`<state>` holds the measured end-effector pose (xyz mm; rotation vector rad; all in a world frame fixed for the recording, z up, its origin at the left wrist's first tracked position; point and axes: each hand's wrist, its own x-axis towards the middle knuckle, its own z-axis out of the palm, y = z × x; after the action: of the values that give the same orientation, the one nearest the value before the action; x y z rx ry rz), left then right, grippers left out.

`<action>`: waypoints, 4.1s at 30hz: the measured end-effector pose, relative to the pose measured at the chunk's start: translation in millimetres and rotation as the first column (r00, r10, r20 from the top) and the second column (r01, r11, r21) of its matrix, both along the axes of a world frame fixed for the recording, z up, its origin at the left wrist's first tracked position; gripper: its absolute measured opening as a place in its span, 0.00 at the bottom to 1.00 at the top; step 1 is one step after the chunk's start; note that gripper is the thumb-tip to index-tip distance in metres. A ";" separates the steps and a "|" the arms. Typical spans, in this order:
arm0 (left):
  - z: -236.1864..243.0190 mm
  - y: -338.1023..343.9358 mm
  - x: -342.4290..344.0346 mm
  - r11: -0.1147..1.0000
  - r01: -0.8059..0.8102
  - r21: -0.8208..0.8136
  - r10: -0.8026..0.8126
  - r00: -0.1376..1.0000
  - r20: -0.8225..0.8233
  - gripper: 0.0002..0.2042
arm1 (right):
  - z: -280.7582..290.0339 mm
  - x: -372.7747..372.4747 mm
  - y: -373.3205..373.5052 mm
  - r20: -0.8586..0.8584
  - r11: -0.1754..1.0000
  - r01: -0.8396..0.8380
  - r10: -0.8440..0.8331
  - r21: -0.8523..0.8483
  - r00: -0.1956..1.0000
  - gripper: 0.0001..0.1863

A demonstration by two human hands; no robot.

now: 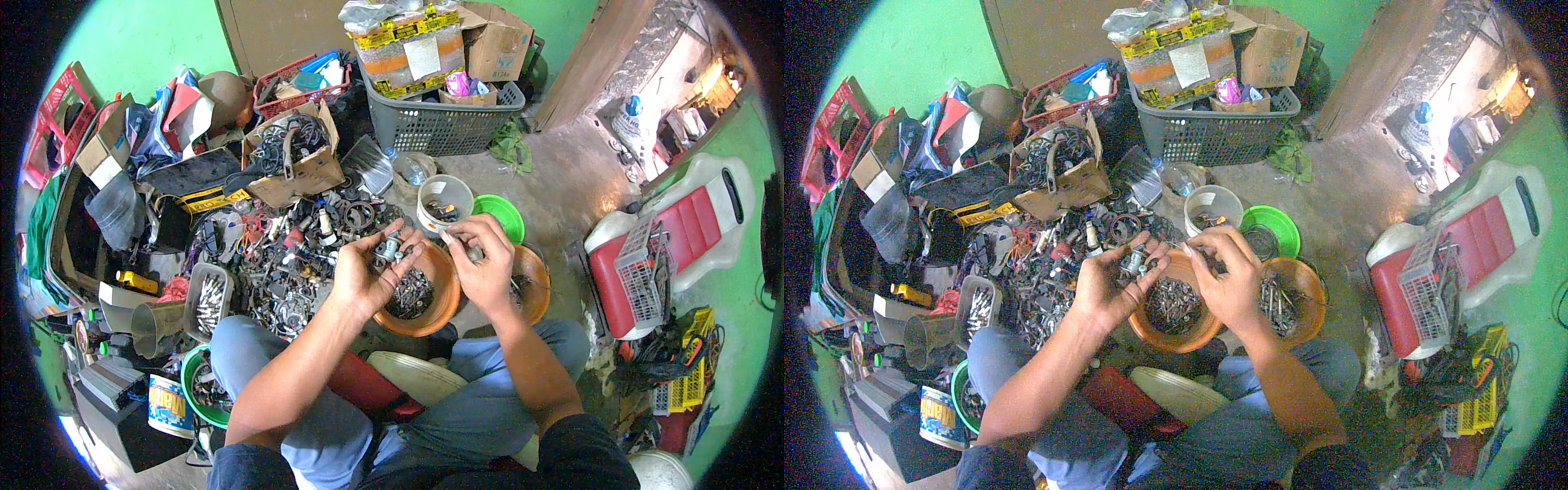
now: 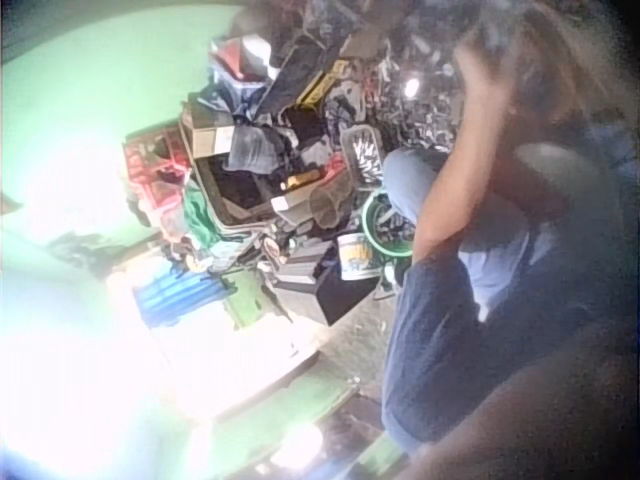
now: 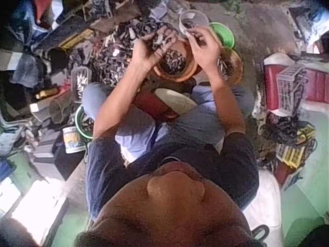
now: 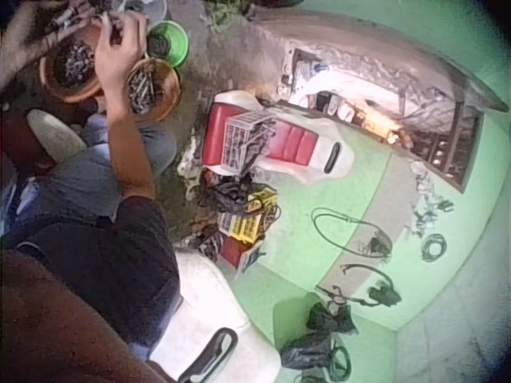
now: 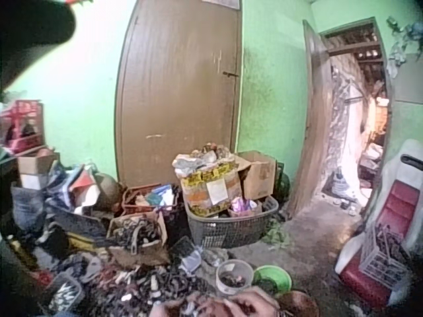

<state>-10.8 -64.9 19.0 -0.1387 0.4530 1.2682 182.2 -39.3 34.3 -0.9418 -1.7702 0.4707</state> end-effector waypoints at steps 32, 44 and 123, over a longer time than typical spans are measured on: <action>-2.5 -7.0 6.8 0.988 0.151 0.023 -0.146 0.978 -0.147 0.37 | -3.9 -14.6 -14.5 0.276 0.974 -0.222 0.228 -0.055 0.934 0.09; -3.3 -5.3 6.1 0.994 0.109 0.012 -0.106 0.986 -0.131 0.36 | -6.4 -13.1 -14.7 -0.002 0.964 -0.263 0.263 0.032 0.965 0.13; 2.9 0.4 -0.5 0.996 0.009 0.092 -0.018 0.995 0.098 0.34 | 4.7 9.6 0.8 -0.021 0.978 0.030 -0.027 0.207 0.999 0.14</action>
<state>-11.3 -64.5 21.9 -0.1197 0.3098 1.2610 191.8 -38.5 39.0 -0.8120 -1.7486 0.2693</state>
